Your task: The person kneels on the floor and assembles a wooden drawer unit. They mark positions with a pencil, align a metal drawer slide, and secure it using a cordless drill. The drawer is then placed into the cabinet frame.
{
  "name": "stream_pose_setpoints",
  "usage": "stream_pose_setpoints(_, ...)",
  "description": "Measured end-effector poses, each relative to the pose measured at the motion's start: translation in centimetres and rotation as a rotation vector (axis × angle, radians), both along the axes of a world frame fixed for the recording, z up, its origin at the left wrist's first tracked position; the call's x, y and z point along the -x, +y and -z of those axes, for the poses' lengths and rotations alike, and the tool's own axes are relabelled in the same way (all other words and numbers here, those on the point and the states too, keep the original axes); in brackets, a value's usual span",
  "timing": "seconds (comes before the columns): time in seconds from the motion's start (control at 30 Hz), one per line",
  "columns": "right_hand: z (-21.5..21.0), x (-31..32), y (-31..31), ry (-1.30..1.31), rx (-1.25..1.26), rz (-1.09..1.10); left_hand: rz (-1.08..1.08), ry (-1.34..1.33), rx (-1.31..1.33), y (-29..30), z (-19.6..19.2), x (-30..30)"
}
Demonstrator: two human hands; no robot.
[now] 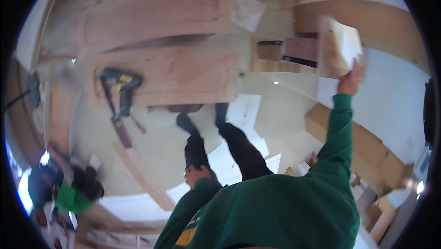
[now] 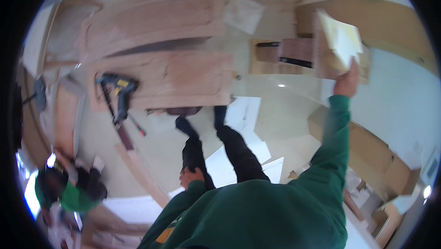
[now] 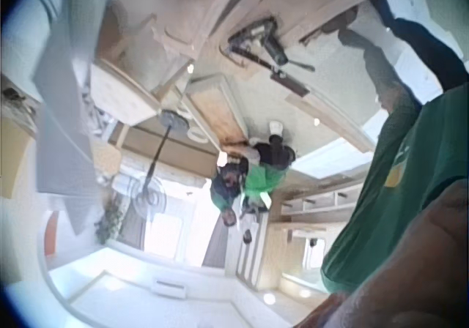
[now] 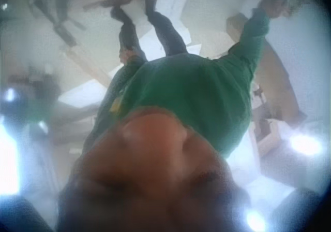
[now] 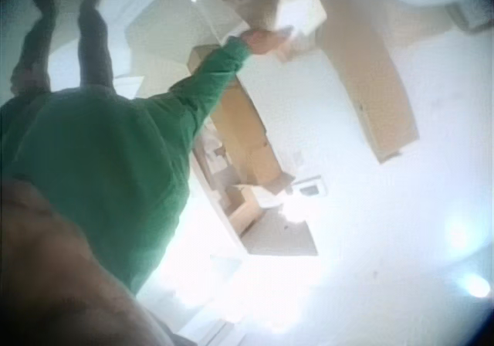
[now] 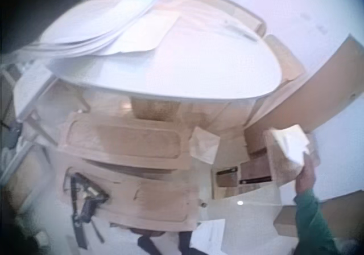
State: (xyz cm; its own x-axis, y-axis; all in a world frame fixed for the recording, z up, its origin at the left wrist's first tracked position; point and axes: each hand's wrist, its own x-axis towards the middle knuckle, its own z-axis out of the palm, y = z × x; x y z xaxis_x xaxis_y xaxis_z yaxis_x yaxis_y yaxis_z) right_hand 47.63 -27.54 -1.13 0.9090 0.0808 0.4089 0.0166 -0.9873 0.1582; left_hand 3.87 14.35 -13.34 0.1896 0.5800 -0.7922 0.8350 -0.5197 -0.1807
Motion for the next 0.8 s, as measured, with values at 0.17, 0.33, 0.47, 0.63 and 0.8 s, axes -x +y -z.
stream_pose_setpoints(0.17,7.0,-1.9,-5.9,0.079,0.139,-0.125,-0.024,0.022,0.009,0.0,0.0,0.0)
stream_pose_setpoints(0.33,10.6,7.0,15.7,0.264,-0.660,-0.126,-0.083,0.023,-0.016,-1.1,-0.3,0.3)
stream_pose_setpoints(0.47,23.3,16.2,36.6,1.006,-1.208,-0.256,-0.126,0.001,-0.041,-1.4,-0.2,0.7)
stream_pose_setpoints(0.63,29.2,21.5,58.8,1.253,-1.624,0.095,-0.205,-0.027,-0.046,-1.4,-0.4,1.5)
stream_pose_setpoints(0.8,28.8,21.4,68.2,1.003,-1.153,0.300,-0.308,-0.021,0.015,-1.4,0.1,2.7)
